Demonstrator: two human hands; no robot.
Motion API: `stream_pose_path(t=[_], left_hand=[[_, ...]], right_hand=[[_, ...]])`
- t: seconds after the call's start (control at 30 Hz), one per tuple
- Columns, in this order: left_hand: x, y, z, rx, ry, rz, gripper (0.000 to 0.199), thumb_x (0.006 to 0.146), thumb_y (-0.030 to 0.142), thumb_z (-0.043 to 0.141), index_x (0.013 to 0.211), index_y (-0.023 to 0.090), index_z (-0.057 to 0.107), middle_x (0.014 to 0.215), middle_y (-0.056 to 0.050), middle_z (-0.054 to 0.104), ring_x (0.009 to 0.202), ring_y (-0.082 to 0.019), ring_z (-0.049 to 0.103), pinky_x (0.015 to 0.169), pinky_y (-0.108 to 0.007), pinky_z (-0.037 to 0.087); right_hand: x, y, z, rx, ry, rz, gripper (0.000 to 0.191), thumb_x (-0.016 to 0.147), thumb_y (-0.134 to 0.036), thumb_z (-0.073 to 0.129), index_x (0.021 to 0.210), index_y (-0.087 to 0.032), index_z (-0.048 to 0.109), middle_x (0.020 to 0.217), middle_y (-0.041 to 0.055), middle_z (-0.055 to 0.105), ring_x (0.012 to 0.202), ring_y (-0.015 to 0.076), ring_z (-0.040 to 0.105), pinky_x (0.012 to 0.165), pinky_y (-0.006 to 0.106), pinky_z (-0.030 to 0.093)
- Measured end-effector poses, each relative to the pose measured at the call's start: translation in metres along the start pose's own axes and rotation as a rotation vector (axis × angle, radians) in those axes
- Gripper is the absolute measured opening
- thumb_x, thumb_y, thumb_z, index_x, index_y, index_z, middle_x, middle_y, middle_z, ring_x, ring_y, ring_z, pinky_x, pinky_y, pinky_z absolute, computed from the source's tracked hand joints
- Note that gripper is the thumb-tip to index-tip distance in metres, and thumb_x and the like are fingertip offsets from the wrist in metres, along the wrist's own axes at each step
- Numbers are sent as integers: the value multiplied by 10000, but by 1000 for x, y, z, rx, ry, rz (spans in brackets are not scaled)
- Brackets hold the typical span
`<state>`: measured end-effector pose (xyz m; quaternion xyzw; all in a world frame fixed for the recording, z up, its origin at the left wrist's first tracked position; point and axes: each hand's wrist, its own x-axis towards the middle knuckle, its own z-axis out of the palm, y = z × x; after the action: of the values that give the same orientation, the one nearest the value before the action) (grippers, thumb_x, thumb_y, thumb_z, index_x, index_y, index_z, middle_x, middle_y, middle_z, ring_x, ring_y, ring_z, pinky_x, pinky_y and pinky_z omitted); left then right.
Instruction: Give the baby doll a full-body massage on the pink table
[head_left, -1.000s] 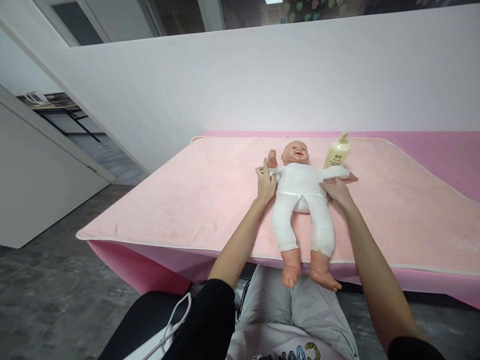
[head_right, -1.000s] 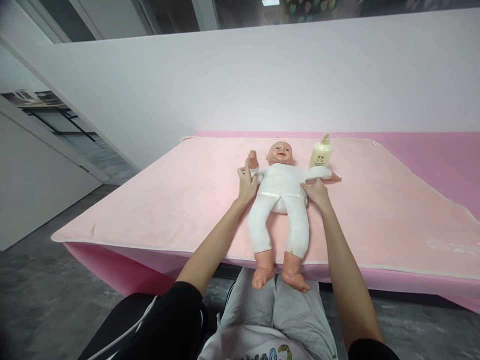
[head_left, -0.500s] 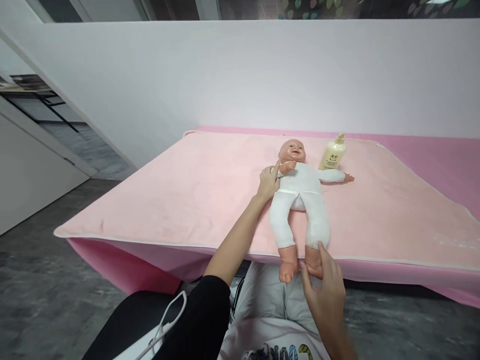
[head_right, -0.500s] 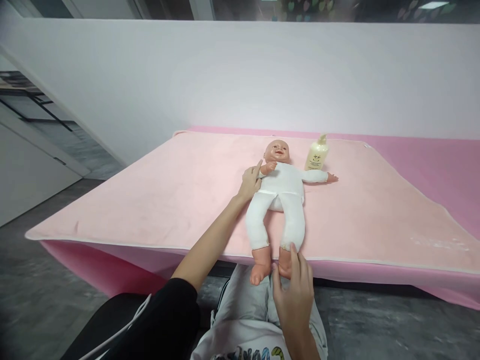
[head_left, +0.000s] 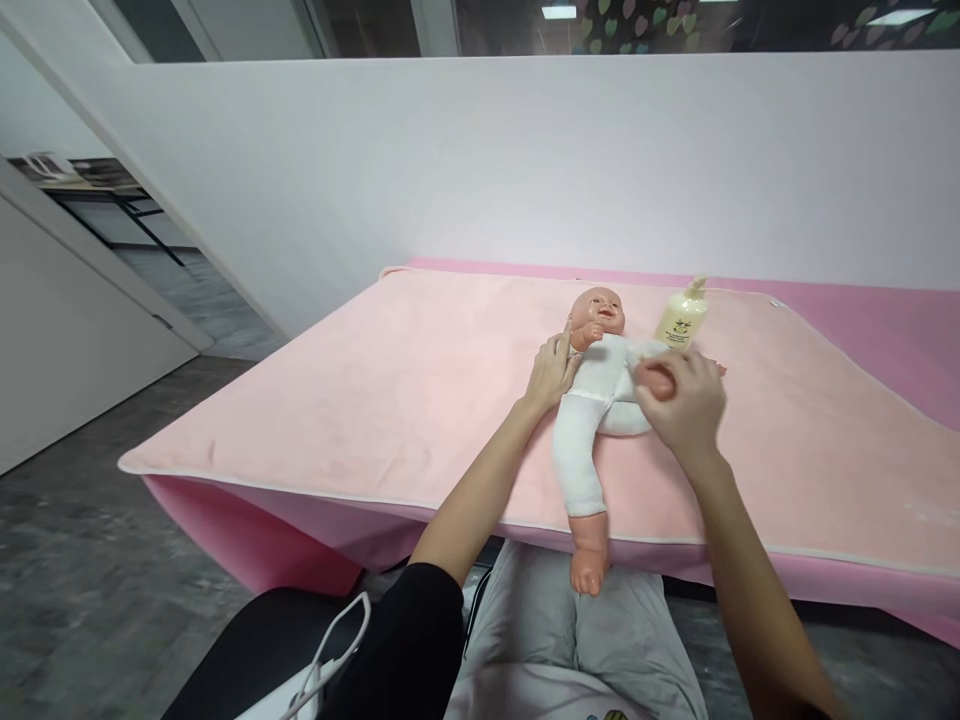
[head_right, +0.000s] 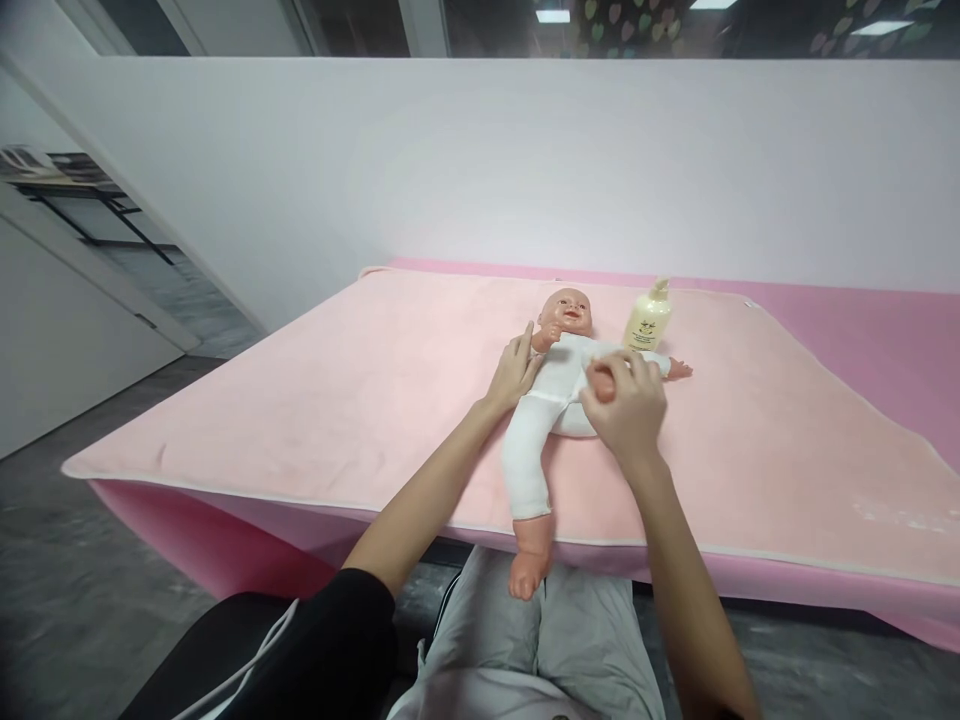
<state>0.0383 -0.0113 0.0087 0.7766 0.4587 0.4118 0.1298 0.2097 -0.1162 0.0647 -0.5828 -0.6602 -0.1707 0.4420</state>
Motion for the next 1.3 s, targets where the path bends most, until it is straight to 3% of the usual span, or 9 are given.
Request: stream_pose_path(t=[0.1,0.2,0.33,0.47,0.6,0.7,0.87,0.97,1.3], left_hand=[[-1,-1,-1,47,-50,46,573,917,371,341,1443,156,268,1310,-169,459,1174,-277,438,1002,-426,329],[-1,-1,-4,47,-100,85,547,924,381,326,1431,177,296,1332,-141,466,1203,-262,428,1022,-418,316],[-1,-2,-6,-48,-35,20,577,930,423,306,1436,150,252,1285,-158,519,1172,-261,475,995,-407,347],[-1,-1,-5,-222,77,-138,619,915,467,351,1414,148,172,1268,-166,537,1140,-248,534,937,-376,400],[0,2,-2,-267,151,-207,473,921,439,345,1307,181,255,1231,-138,552,1076,-220,578,887,-349,430],[1,4,-1,-247,162,-153,418,918,417,360,1262,185,319,1207,-118,561,1060,-210,577,880,-337,438],[1,7,-4,-79,34,38,374,908,365,400,1224,175,461,1244,-120,566,1148,-238,516,978,-380,383],[-1,7,-7,-9,-8,46,379,911,331,387,1243,169,472,1254,-127,565,1149,-254,512,974,-406,386],[4,-8,2,-340,275,-185,519,910,452,387,1363,201,347,1365,-112,492,1232,-223,483,1020,-373,383]], right_hand=[[13,8,36,1,-40,6,144,665,-179,572,794,-203,631,915,52,636,846,233,524,763,353,440],[12,6,36,50,-52,-109,143,669,-147,568,774,-206,645,908,33,647,828,219,518,754,349,449],[-10,-9,-12,127,-27,-266,212,713,-127,574,882,-221,661,984,15,660,859,202,545,789,350,475],[-55,-27,-67,147,146,-107,417,710,-157,641,1120,-203,581,1077,67,627,950,219,591,832,379,500],[-80,-31,-83,207,304,28,559,654,-173,712,1181,-188,526,1081,94,583,943,232,596,763,380,526],[-59,-23,-61,270,341,5,493,668,-189,684,1136,-190,527,1049,83,565,976,231,576,807,401,517],[1,-2,10,312,-12,-44,219,708,-210,557,922,-194,600,1068,89,526,1008,224,547,884,405,482],[10,4,32,282,-62,65,259,702,-216,540,949,-188,611,1073,95,505,966,223,554,822,390,501],[-125,-36,-63,170,319,99,292,705,-140,639,993,-175,606,926,66,512,817,193,552,637,320,492]])
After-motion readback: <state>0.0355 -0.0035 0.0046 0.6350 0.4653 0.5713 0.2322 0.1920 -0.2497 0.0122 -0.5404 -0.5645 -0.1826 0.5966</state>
